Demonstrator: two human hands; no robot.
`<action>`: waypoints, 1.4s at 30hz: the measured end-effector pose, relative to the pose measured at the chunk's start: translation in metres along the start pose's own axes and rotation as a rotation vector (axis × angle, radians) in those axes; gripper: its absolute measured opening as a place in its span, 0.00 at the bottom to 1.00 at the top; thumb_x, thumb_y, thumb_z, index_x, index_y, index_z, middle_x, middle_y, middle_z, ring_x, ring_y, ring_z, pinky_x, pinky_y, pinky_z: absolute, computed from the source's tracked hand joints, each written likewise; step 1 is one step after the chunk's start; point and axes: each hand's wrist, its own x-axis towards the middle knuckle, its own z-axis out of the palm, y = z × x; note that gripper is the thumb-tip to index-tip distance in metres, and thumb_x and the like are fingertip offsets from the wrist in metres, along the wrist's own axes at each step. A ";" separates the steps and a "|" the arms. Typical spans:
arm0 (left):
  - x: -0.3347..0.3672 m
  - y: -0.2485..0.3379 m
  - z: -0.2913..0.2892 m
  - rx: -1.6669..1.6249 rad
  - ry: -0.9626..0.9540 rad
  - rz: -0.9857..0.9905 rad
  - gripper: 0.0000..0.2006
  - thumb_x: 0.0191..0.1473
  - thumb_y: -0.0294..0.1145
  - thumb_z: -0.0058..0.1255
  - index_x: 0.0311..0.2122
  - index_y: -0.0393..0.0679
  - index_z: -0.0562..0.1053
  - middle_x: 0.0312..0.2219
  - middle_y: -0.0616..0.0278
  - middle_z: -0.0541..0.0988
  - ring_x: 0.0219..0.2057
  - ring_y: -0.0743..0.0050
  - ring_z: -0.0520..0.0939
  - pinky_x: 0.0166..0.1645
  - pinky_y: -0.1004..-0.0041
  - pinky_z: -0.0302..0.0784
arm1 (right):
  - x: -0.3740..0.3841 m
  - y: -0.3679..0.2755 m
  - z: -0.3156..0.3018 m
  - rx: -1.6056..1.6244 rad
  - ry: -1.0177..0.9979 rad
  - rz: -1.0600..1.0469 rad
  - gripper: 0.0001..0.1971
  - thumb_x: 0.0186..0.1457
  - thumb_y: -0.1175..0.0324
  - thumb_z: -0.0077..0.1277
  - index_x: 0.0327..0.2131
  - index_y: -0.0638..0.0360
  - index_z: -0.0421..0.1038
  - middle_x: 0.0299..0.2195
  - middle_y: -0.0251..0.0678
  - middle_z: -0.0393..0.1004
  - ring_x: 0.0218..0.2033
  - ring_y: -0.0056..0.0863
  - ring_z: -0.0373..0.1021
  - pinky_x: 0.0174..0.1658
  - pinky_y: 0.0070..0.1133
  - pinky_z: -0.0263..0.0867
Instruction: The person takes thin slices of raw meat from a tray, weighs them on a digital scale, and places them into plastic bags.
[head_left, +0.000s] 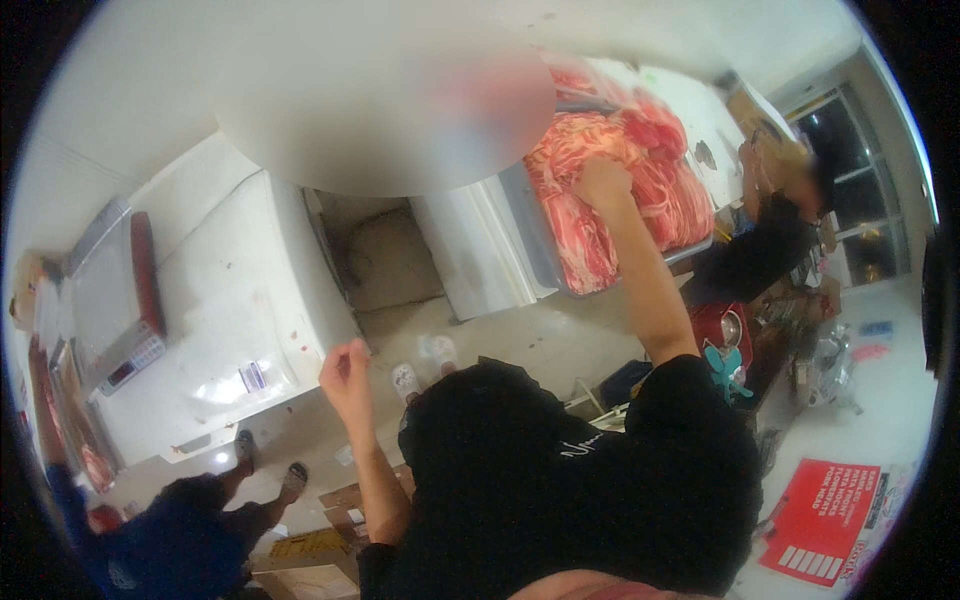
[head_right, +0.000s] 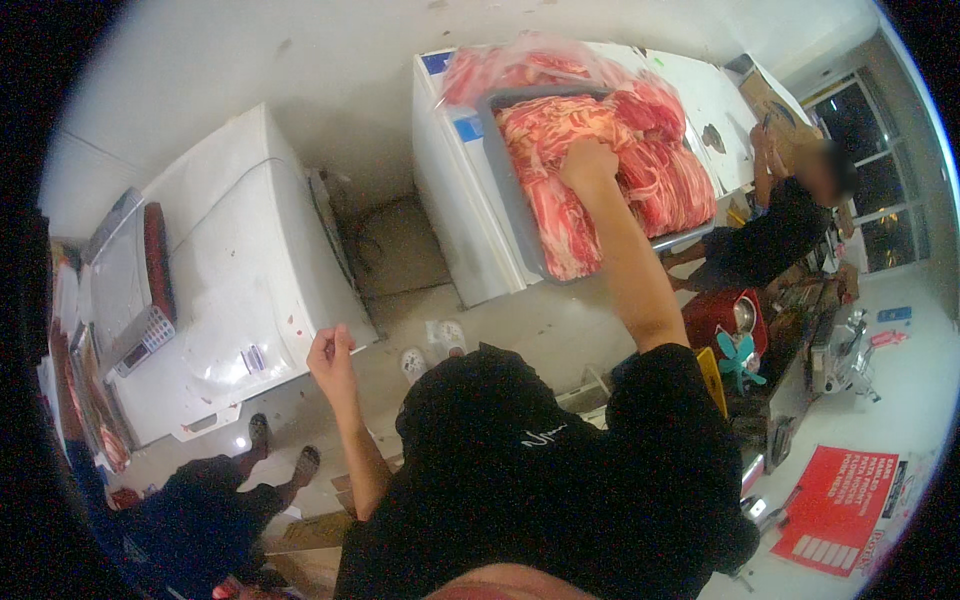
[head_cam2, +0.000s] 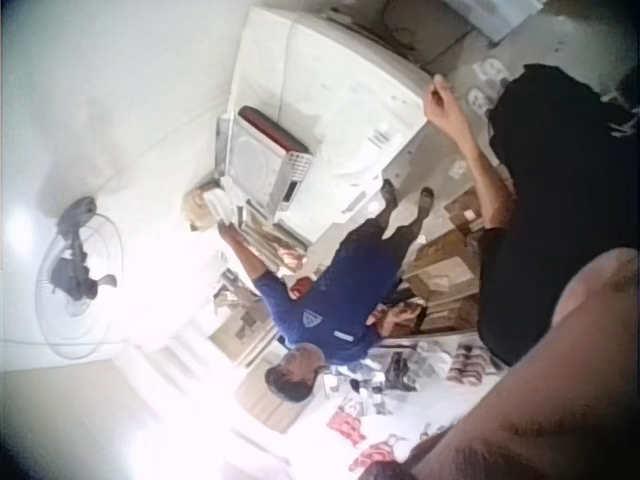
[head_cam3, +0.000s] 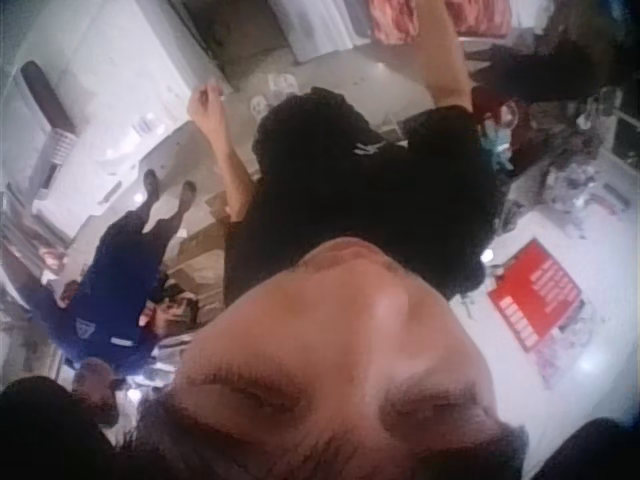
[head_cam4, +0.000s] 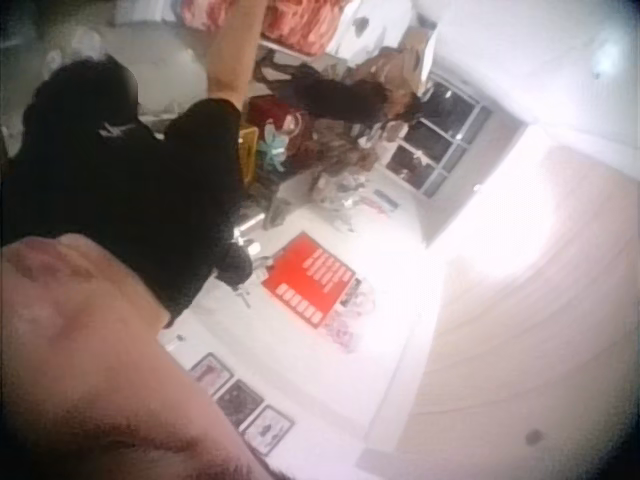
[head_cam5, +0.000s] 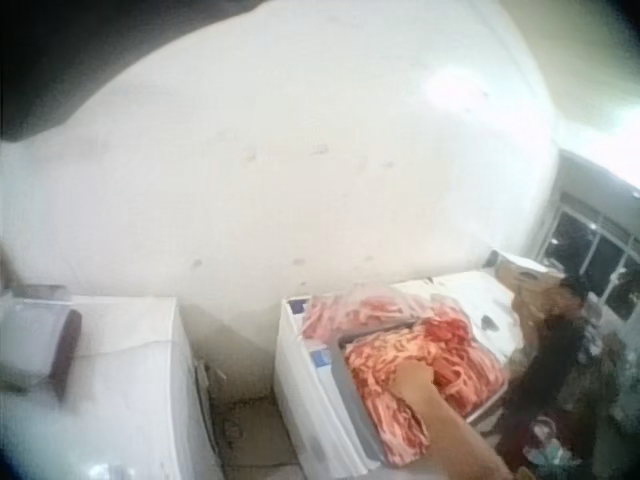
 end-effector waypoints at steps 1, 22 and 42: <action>-0.002 -0.001 0.000 -0.014 -0.001 -0.008 0.11 0.64 0.32 0.57 0.32 0.36 0.77 0.23 0.72 0.75 0.27 0.87 0.72 0.34 0.81 0.67 | -0.001 0.005 0.000 -0.011 0.016 -0.005 0.19 0.55 0.58 0.57 0.43 0.64 0.79 0.42 0.50 0.81 0.50 0.48 0.77 0.51 0.39 0.75; -0.014 0.100 0.223 -0.735 -1.062 -0.668 0.21 0.68 0.43 0.49 0.58 0.40 0.69 0.45 0.54 0.80 0.53 0.54 0.80 0.64 0.59 0.73 | -0.115 0.081 -0.075 1.227 0.595 -0.183 0.25 0.54 0.80 0.57 0.56 0.61 0.70 0.53 0.40 0.74 0.56 0.26 0.69 0.58 0.24 0.66; 0.012 0.122 0.339 -1.009 -0.749 -0.449 0.13 0.69 0.36 0.47 0.55 0.45 0.70 0.48 0.64 0.79 0.47 0.71 0.81 0.53 0.64 0.78 | -0.153 0.061 -0.018 1.353 0.424 -0.171 0.23 0.53 0.74 0.64 0.52 0.58 0.72 0.49 0.38 0.72 0.52 0.34 0.71 0.53 0.27 0.70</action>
